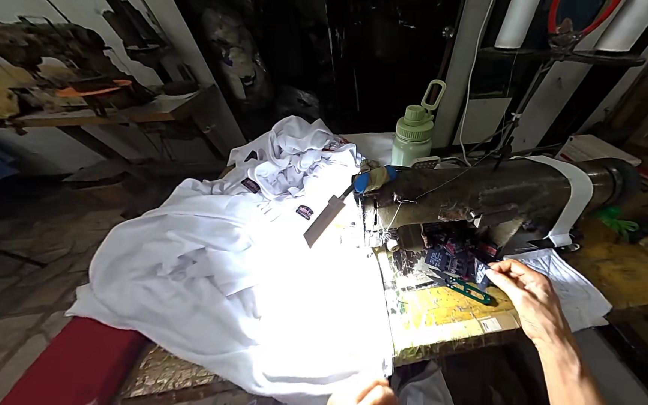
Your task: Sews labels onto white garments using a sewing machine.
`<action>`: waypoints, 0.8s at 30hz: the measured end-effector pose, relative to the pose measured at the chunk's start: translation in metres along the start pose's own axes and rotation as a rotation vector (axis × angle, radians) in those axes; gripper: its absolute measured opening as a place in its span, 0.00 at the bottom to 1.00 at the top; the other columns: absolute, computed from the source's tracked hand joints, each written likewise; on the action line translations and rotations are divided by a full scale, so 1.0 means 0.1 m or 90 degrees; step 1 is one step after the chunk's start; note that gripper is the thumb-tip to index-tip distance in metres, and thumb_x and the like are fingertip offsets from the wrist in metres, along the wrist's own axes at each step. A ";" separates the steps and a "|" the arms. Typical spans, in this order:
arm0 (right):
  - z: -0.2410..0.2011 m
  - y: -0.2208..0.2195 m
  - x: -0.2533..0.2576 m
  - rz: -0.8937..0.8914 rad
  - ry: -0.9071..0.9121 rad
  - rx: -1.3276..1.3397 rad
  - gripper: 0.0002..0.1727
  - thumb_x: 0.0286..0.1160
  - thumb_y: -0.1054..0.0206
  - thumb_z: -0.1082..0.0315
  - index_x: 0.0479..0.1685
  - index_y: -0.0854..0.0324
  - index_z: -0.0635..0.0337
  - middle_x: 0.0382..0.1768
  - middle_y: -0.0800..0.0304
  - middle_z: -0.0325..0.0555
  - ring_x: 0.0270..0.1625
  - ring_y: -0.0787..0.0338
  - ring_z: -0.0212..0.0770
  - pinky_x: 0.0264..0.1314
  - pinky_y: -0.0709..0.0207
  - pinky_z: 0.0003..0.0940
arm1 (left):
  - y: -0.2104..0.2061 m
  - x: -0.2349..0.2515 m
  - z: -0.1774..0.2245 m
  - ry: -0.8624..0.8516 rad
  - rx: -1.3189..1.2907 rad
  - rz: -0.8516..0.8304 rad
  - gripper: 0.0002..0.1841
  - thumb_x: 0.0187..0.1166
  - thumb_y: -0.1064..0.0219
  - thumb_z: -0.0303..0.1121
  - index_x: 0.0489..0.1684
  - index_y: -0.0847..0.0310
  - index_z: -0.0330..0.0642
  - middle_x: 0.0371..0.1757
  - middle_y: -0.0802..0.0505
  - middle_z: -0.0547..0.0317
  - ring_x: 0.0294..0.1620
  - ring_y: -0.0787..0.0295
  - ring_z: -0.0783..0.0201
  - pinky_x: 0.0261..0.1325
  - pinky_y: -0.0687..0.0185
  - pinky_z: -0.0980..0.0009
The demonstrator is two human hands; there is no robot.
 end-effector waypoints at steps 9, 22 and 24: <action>-0.52 -1.02 -0.59 -0.264 0.056 0.404 0.03 0.68 0.30 0.65 0.35 0.11 0.47 0.44 0.03 0.37 0.49 0.06 0.30 0.53 0.13 0.27 | 0.23 0.81 -0.14 0.089 -0.329 0.285 0.22 0.76 0.30 0.25 0.65 0.24 0.21 0.57 0.08 0.45 0.56 0.08 0.65 0.60 0.10 0.69; -0.98 -1.23 -1.02 -0.126 0.405 -0.007 0.07 0.77 0.33 0.63 0.38 0.08 0.49 0.40 0.07 0.38 0.51 0.12 0.27 0.61 0.21 0.21 | 0.39 0.38 -0.26 0.249 -0.463 0.323 0.15 0.82 0.37 0.32 0.55 0.19 0.28 0.46 0.07 0.61 0.45 0.07 0.72 0.51 0.09 0.73; -1.01 -1.25 -1.16 -0.077 0.499 -0.044 0.08 0.82 0.37 0.65 0.42 0.10 0.45 0.43 0.13 0.42 0.55 0.16 0.35 0.65 0.25 0.27 | 0.34 0.36 -0.32 0.337 -0.616 0.292 0.15 0.79 0.36 0.28 0.60 0.25 0.31 0.43 0.07 0.62 0.42 0.07 0.69 0.48 0.09 0.70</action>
Point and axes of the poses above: each hand's wrist, its own x-axis towards the middle knuckle, its own y-axis out of the back of the hand, z = x × y, the point moved 7 cm from there along x, towards the middle knuckle
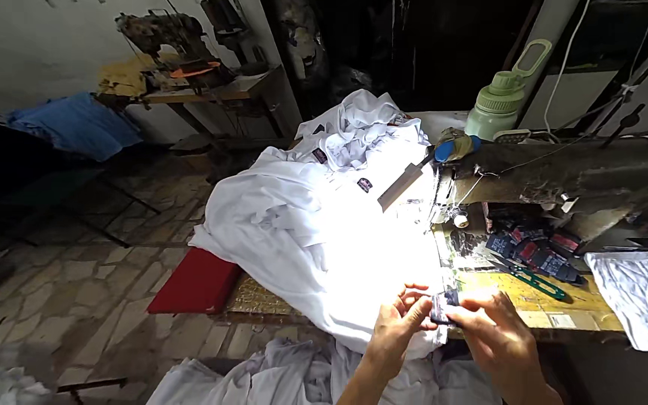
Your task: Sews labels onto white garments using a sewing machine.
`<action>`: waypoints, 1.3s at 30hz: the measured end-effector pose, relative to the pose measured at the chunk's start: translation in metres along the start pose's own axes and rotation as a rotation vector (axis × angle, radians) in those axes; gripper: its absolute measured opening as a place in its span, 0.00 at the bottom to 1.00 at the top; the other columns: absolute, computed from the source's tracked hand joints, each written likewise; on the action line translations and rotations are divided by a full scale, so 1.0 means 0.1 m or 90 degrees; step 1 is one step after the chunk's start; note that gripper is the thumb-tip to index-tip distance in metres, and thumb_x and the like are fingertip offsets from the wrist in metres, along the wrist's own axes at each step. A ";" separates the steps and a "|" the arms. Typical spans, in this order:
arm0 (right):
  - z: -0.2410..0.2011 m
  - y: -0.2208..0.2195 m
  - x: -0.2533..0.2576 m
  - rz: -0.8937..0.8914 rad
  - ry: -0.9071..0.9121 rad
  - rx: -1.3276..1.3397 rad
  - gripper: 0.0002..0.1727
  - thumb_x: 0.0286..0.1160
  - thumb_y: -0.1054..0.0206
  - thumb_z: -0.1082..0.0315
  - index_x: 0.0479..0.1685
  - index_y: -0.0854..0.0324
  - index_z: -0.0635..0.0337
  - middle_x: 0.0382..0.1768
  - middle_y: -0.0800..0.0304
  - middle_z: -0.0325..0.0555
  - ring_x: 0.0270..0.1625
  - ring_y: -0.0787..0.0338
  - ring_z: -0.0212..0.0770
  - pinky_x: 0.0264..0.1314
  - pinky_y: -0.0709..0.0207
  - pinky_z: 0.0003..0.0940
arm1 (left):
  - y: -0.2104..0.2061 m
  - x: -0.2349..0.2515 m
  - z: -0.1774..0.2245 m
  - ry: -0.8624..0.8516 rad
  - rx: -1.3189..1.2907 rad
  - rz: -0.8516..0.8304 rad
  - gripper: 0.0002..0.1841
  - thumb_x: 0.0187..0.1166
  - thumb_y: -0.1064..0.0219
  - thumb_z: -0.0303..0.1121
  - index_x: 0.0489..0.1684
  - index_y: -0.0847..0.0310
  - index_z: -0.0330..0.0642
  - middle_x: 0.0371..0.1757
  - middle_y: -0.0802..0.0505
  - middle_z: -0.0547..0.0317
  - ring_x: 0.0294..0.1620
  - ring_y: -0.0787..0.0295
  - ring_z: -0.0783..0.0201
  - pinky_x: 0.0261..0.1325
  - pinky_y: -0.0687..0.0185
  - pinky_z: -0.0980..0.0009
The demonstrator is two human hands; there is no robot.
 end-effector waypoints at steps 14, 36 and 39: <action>0.30 -0.14 -0.18 0.079 -0.367 0.439 0.15 0.61 0.25 0.78 0.49 0.19 0.63 0.37 0.07 0.37 0.38 0.07 0.30 0.44 0.10 0.23 | 0.08 -0.07 0.05 -0.183 0.092 0.048 0.16 0.66 0.27 0.15 0.50 0.24 0.30 0.34 0.05 0.61 0.36 0.06 0.70 0.45 0.08 0.73; 1.11 -0.46 0.25 -0.141 -0.141 -0.062 0.10 0.68 0.30 0.73 0.46 0.08 0.63 0.51 0.11 0.55 0.56 0.12 0.53 0.62 0.19 0.50 | 0.21 0.49 0.23 -0.092 0.147 0.133 0.12 0.69 0.27 0.17 0.49 0.10 0.34 0.40 0.05 0.54 0.40 0.07 0.66 0.49 0.10 0.70; 0.99 -0.58 0.26 -0.171 0.011 -0.072 0.08 0.68 0.29 0.65 0.39 0.06 0.56 0.49 0.10 0.51 0.57 0.12 0.52 0.63 0.19 0.50 | 0.20 0.70 0.09 -0.019 -0.017 0.155 0.12 0.76 0.35 0.14 0.53 0.15 0.33 0.43 0.06 0.53 0.40 0.09 0.64 0.51 0.11 0.70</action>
Point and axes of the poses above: each hand's wrist, its own x-axis towards the middle knuckle, its own y-axis out of the back of the hand, z = x × y, the point moved 7 cm from there along x, towards the middle knuckle
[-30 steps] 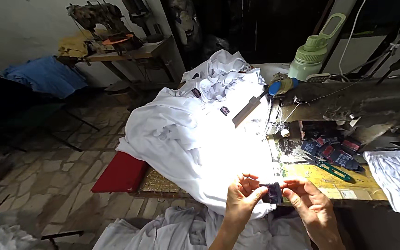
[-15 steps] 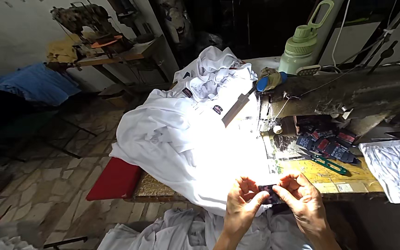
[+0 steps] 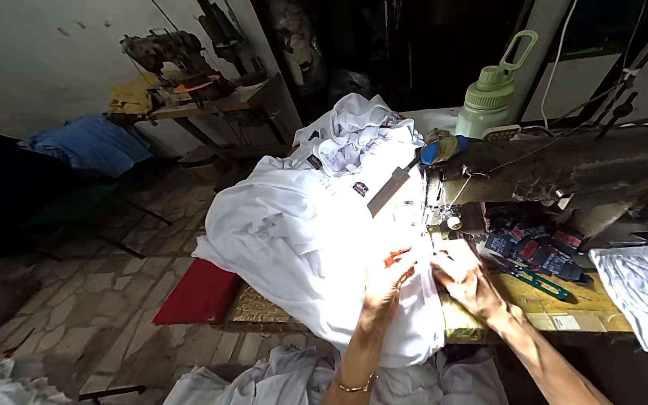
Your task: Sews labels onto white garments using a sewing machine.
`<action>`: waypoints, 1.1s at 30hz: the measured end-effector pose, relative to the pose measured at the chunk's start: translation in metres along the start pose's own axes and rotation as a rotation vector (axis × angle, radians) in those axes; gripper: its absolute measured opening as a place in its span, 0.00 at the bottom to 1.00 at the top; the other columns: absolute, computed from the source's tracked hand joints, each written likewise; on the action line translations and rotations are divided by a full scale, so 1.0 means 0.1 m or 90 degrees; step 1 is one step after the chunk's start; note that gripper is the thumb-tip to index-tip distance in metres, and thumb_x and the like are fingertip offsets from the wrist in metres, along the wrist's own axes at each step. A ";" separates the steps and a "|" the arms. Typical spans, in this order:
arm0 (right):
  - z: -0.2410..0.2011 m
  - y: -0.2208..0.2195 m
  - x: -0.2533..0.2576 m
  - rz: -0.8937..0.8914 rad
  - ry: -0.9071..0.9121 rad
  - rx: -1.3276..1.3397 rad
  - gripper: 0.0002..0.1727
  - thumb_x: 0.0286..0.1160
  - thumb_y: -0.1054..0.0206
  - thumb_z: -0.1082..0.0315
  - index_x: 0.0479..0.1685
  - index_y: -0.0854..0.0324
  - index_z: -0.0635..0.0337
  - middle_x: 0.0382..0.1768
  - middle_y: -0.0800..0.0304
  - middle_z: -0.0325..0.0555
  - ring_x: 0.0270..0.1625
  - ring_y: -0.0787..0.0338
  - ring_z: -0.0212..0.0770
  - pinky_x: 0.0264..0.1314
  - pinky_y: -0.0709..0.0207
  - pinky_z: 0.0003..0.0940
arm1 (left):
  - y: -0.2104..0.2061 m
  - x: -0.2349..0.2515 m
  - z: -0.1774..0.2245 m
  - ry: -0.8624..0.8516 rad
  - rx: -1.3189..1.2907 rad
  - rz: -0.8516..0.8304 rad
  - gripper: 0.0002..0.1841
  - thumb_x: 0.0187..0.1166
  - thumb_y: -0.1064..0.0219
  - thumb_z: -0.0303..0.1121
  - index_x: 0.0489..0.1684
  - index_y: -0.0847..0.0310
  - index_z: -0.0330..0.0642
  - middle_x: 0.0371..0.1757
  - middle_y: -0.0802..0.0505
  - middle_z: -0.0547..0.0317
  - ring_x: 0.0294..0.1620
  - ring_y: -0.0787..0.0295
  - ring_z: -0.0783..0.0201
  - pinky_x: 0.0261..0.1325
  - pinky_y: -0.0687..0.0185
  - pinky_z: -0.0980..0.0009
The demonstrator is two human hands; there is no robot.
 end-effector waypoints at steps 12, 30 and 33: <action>-0.52 0.15 -0.71 0.042 0.033 -0.087 0.14 0.80 0.42 0.70 0.46 0.09 0.47 0.52 0.05 0.39 0.60 0.13 0.43 0.70 0.26 0.40 | 0.11 -0.03 -0.26 -0.129 0.498 -0.122 0.09 0.72 0.32 0.25 0.45 0.12 0.35 0.37 0.08 0.58 0.35 0.14 0.76 0.43 0.16 0.78; -0.52 0.10 -0.73 0.001 -0.052 -0.052 0.14 0.76 0.41 0.71 0.42 0.07 0.48 0.59 0.06 0.44 0.67 0.13 0.50 0.72 0.26 0.50 | 0.04 -0.01 -0.25 -0.068 0.475 -0.164 0.09 0.72 0.31 0.25 0.46 0.11 0.33 0.37 0.07 0.61 0.35 0.14 0.80 0.43 0.18 0.83; -0.53 0.08 -0.71 -0.024 -0.049 -0.042 0.17 0.73 0.41 0.72 0.47 0.06 0.48 0.61 0.06 0.44 0.73 0.15 0.54 0.74 0.28 0.55 | -0.03 -0.03 -0.23 -0.090 0.505 -0.212 0.11 0.74 0.36 0.25 0.48 0.13 0.29 0.40 0.08 0.56 0.38 0.16 0.78 0.45 0.21 0.83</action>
Point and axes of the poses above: each hand's wrist, its own x-axis towards the middle knuckle, its own y-axis out of the back of the hand, z = x × y, the point moved 7 cm from there along x, towards the middle knuckle
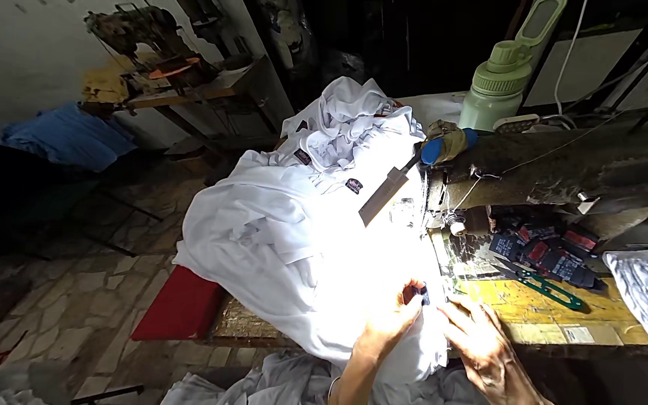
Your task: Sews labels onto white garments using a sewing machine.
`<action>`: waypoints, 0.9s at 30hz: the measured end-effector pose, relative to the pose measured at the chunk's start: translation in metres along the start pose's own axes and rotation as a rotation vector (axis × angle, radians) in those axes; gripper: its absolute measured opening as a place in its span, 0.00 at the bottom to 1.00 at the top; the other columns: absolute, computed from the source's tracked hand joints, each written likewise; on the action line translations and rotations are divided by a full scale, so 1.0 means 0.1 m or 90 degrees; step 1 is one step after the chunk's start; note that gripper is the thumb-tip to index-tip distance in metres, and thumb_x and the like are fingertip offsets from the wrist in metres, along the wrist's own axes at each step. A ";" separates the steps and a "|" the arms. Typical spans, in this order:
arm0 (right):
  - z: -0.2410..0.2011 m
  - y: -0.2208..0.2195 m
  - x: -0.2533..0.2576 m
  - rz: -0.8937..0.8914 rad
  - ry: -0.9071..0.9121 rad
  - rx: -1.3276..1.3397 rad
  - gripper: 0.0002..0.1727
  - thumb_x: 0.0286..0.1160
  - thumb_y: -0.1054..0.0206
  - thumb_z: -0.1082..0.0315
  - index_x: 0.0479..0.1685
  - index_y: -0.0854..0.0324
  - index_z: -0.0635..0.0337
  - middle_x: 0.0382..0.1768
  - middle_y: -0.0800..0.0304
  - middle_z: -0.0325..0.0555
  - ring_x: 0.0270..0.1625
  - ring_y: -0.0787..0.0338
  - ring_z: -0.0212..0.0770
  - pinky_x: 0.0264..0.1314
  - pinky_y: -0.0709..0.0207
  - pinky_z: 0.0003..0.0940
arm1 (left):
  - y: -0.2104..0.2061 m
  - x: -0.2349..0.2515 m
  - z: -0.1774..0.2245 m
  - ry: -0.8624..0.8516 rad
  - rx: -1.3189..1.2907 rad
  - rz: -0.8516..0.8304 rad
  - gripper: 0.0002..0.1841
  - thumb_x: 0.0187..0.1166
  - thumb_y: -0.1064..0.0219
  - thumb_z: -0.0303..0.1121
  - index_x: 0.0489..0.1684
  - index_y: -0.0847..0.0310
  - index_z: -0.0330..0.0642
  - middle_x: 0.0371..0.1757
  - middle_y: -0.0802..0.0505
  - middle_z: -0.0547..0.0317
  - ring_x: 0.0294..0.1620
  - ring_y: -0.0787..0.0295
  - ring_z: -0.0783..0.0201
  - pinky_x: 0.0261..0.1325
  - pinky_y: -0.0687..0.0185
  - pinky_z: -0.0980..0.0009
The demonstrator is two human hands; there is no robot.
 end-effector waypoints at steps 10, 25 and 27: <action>-0.09 0.03 0.16 -0.102 0.033 -0.024 0.17 0.65 0.37 0.77 0.44 0.06 0.49 0.66 0.08 0.40 0.77 0.17 0.56 0.71 0.28 0.69 | -0.05 0.12 0.20 -0.317 0.478 -0.093 0.21 0.83 0.42 0.36 0.71 0.15 0.46 0.77 0.14 0.59 0.81 0.23 0.58 0.80 0.29 0.55; -0.22 0.08 0.24 -0.206 -0.035 0.009 0.13 0.76 0.38 0.77 0.46 0.07 0.60 0.50 0.05 0.59 0.61 0.07 0.60 0.71 0.30 0.74 | 0.10 0.05 0.04 -0.416 0.308 -0.263 0.25 0.80 0.48 0.19 0.73 0.17 0.43 0.77 0.15 0.52 0.82 0.25 0.53 0.86 0.37 0.58; -0.17 0.08 0.28 -0.201 -0.041 0.007 0.13 0.73 0.37 0.79 0.46 0.07 0.60 0.50 0.05 0.58 0.61 0.07 0.61 0.71 0.30 0.75 | 0.10 0.11 0.03 -0.418 0.323 -0.260 0.26 0.78 0.47 0.19 0.74 0.18 0.44 0.77 0.15 0.52 0.82 0.25 0.52 0.86 0.37 0.56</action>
Point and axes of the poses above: each hand's wrist, its own x-axis towards the middle knuckle, its own y-axis out of the back of the hand, z = x × y, the point moved 7 cm from there along x, towards the middle knuckle
